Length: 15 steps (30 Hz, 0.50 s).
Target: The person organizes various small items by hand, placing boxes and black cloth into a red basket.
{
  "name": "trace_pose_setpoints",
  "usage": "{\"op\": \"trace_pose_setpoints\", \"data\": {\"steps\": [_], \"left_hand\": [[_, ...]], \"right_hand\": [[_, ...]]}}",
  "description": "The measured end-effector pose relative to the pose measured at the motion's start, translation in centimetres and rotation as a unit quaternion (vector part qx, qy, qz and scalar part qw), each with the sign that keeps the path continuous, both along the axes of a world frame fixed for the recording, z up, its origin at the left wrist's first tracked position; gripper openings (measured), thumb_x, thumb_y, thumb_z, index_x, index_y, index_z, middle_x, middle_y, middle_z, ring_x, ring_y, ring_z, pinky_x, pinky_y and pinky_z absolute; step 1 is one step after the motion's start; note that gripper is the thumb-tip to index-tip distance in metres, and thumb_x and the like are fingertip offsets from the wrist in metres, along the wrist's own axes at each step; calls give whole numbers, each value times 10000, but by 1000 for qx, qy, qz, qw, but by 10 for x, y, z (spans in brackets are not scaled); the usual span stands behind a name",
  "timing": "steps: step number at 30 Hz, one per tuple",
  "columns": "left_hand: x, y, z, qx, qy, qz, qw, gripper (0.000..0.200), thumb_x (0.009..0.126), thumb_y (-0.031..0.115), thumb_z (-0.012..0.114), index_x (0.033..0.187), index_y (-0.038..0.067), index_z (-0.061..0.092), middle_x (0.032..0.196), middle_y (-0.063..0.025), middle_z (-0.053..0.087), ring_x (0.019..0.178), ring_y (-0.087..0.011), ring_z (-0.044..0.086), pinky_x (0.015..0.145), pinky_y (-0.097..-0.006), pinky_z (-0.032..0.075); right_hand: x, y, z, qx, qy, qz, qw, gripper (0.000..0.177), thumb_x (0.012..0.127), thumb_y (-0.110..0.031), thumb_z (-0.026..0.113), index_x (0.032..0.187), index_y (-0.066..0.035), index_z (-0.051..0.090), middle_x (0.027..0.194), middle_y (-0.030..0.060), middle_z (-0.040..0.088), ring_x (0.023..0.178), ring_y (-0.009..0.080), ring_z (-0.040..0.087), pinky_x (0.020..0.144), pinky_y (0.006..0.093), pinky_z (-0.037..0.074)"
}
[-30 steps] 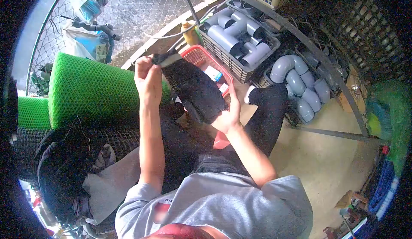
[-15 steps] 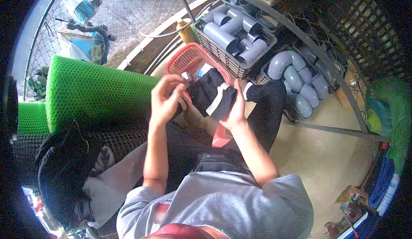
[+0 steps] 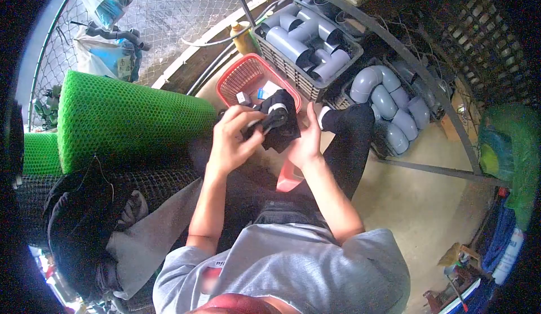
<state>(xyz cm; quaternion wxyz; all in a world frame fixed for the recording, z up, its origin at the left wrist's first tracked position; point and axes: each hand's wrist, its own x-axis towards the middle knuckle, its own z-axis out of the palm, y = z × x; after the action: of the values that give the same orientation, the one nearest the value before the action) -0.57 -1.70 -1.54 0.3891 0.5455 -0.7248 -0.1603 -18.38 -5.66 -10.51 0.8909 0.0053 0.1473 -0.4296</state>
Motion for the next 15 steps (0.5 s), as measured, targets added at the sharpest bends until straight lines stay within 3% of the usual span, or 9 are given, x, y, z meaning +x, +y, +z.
{"op": "trace_pose_setpoints", "data": {"steps": [3, 6, 9, 12, 14, 15], "left_hand": [[6, -3, 15, -45, -41, -16, 998, 300, 742, 45, 726, 1041, 52, 752, 1027, -107, 672, 971, -288, 652, 885, -400, 524], [4, -1, 20, -9, -45, -44, 998, 308, 738, 47, 725, 1044, 64, 754, 1031, -100, 672, 992, -287, 640, 912, -402, 504], [2, 2, 14, 43, -72, -109, 991, 310, 790, 110, 768, 1099, 92, 764, 1057, -78, 675, 1006, -280, 633, 932, -396, 480], [1, 3, 12, 59, -70, -133, 987, 323, 829, 148, 785, 1144, 84, 757, 1107, -93, 686, 1054, -290, 642, 962, -397, 486], [2, 4, 8, 15, 11, -19, 1000, 307, 862, 163, 770, 1151, 62, 746, 1174, -125, 691, 1126, -303, 646, 1011, -405, 486], [6, 2, 4, 8, 27, 24, 999, 334, 884, 176, 760, 1193, 52, 725, 1216, -152, 687, 1186, -304, 640, 1046, -407, 479]], "right_hand": [[3, 1, 1, -46, -33, 14, 998, 872, 990, -748, 344, 1543, -81, 438, 1415, 173, 595, 1216, 351, 634, 1064, 518, 508], [5, 2, 9, -11, -108, 23, 994, 851, 997, -737, 348, 1530, -83, 457, 1417, 176, 593, 1226, 353, 630, 1077, 519, 497], [6, 6, 21, -7, -44, 13, 999, 782, 1020, -686, 384, 1484, -68, 507, 1399, 143, 607, 1240, 305, 620, 1083, 479, 486], [5, 4, 14, -16, -40, 7, 999, 833, 994, -722, 396, 1501, -69, 493, 1394, 173, 615, 1230, 345, 630, 1086, 506, 489], [1, 4, 8, -13, -50, 16, 999, 836, 986, -713, 430, 1497, -55, 498, 1400, 171, 620, 1254, 335, 621, 1103, 500, 474], [0, 4, 10, 2, -34, 16, 999, 756, 1002, -662, 453, 1461, -67, 535, 1387, 142, 629, 1258, 310, 615, 1105, 484, 469]]}}
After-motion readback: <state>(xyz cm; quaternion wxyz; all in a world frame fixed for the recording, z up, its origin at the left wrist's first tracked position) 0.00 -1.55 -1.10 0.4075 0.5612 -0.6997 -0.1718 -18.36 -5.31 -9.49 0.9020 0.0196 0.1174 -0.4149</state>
